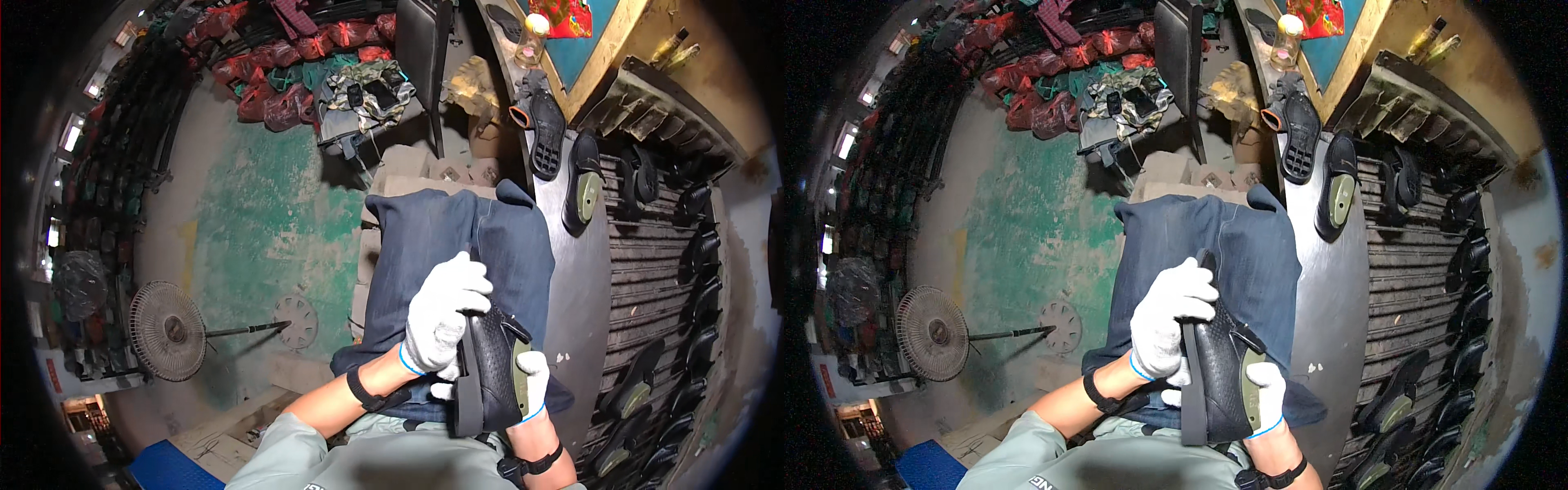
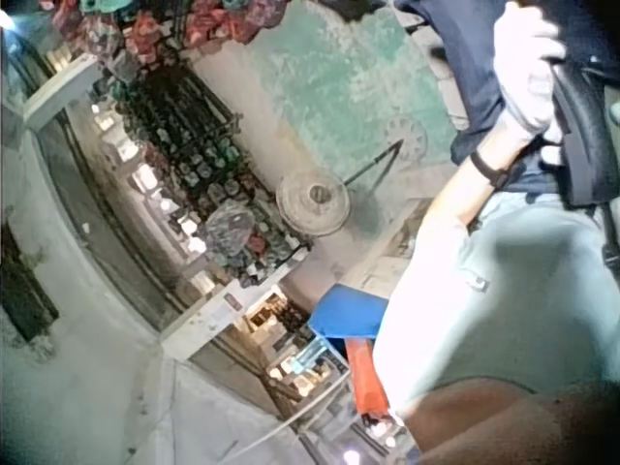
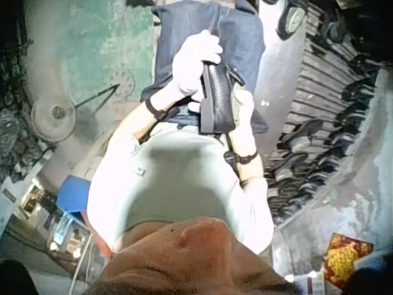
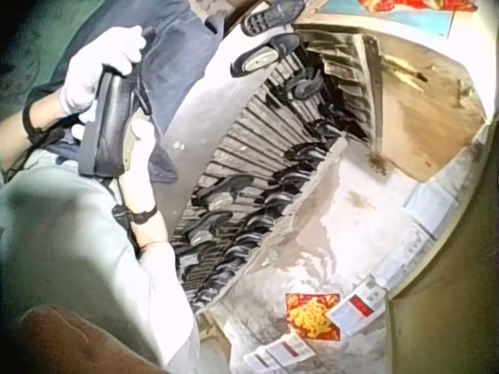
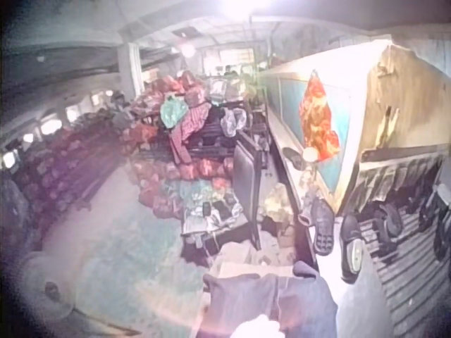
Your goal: The person repeatedly wipes and buffs black shoes with a cloth, handling them one at a time. The person picks up each shoe, rubs the surface with a cloth, and places it back on the rack.
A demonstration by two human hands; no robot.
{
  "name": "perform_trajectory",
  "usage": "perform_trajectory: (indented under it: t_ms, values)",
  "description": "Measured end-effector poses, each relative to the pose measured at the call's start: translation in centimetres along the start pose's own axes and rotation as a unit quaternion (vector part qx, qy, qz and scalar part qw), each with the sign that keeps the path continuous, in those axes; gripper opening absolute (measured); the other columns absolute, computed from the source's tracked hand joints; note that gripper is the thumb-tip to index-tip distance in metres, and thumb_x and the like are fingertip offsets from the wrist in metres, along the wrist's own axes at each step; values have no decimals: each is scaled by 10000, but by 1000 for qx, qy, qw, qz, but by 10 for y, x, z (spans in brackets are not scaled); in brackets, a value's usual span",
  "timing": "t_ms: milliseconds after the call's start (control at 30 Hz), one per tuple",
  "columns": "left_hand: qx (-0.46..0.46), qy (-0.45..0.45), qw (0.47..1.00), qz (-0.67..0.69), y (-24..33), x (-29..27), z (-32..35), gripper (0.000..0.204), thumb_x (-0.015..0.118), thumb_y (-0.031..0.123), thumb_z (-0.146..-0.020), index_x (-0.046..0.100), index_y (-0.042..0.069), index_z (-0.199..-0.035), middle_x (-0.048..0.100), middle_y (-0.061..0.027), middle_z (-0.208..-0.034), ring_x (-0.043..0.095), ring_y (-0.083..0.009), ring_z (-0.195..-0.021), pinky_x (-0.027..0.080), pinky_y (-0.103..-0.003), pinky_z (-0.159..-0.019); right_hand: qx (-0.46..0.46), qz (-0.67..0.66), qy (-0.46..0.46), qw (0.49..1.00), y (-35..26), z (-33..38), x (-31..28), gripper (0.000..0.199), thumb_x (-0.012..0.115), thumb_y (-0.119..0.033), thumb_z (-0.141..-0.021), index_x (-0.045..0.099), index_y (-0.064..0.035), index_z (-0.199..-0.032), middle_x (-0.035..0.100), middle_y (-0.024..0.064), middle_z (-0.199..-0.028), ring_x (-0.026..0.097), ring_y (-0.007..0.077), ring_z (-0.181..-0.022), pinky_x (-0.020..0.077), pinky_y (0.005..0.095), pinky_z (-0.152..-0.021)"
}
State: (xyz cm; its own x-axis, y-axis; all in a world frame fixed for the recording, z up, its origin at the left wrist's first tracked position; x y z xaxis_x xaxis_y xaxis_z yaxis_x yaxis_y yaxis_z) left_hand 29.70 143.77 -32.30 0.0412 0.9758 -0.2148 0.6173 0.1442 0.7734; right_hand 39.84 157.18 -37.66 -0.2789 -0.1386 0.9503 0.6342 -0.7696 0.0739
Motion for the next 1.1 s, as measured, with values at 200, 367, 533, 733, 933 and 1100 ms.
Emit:
perform_trajectory:
  t_ms: [200,367,533,733,933,1100]
  values:
    - [73,-9,997,-15,-3,4,19,110,691,99,-1015,724,2,-973,756,-176,-1012,742,-400,-943,609,-552,-898,3,-83,46,995,4,0,-20,952,648,-423,-902,364,3,-1705,531,339,-1623,583,603,-1418,338,831,-1253]
    - [117,-25,993,3,-8,13,17,52,717,14,-886,669,19,-907,724,-168,-948,704,-400,-844,581,-530,-765,42,-46,62,996,8,1,-36,917,647,-454,-902,424,-16,-1677,599,366,-1527,662,626,-1266,465,850,-1125]
    - [64,-89,991,-75,-20,30,8,55,715,54,-867,666,38,-886,717,-163,-939,685,-393,-876,540,-513,-804,58,-39,55,996,-2,-7,-54,820,604,-398,-935,496,79,-1593,663,372,-1444,716,537,-1257,600,648,-1098]
    - [-222,34,963,149,-56,8,10,739,656,201,-1064,369,16,-1719,411,-180,-1754,380,-313,-1646,282,-445,-1367,-60,84,163,981,-23,-11,-57,555,681,-174,-937,611,7,-1457,764,174,-1235,786,282,-1063,665,423,-955]
    - [-428,-32,813,393,-48,-3,2,1092,930,180,-901,278,4,-1759,384,-162,-1786,360,-277,-1659,287,-424,-1367,-267,555,135,777,-31,-6,17,1183,861,-59,-792,200,-11,-1773,683,158,-1432,725,249,-1217,592,385,-1071]
    - [-393,-120,862,296,-37,-24,-30,960,927,23,-849,439,-2,-1675,589,-157,-1633,557,-240,-1495,448,-401,-1271,-321,725,109,600,-1,-2,33,1117,866,-69,-841,222,37,-1748,696,190,-1407,731,240,-1199,593,362,-1067]
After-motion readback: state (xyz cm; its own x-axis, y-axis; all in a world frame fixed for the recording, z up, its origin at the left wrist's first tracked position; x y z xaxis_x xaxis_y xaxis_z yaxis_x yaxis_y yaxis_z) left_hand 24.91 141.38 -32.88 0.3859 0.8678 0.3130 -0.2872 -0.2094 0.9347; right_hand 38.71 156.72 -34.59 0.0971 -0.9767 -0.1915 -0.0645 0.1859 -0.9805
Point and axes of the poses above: each hand's wrist, its own z-axis away from the middle knuckle, its own x-axis out of the palm, y = z × x, the point moved 7 cm from there along -z, towards the middle knuckle
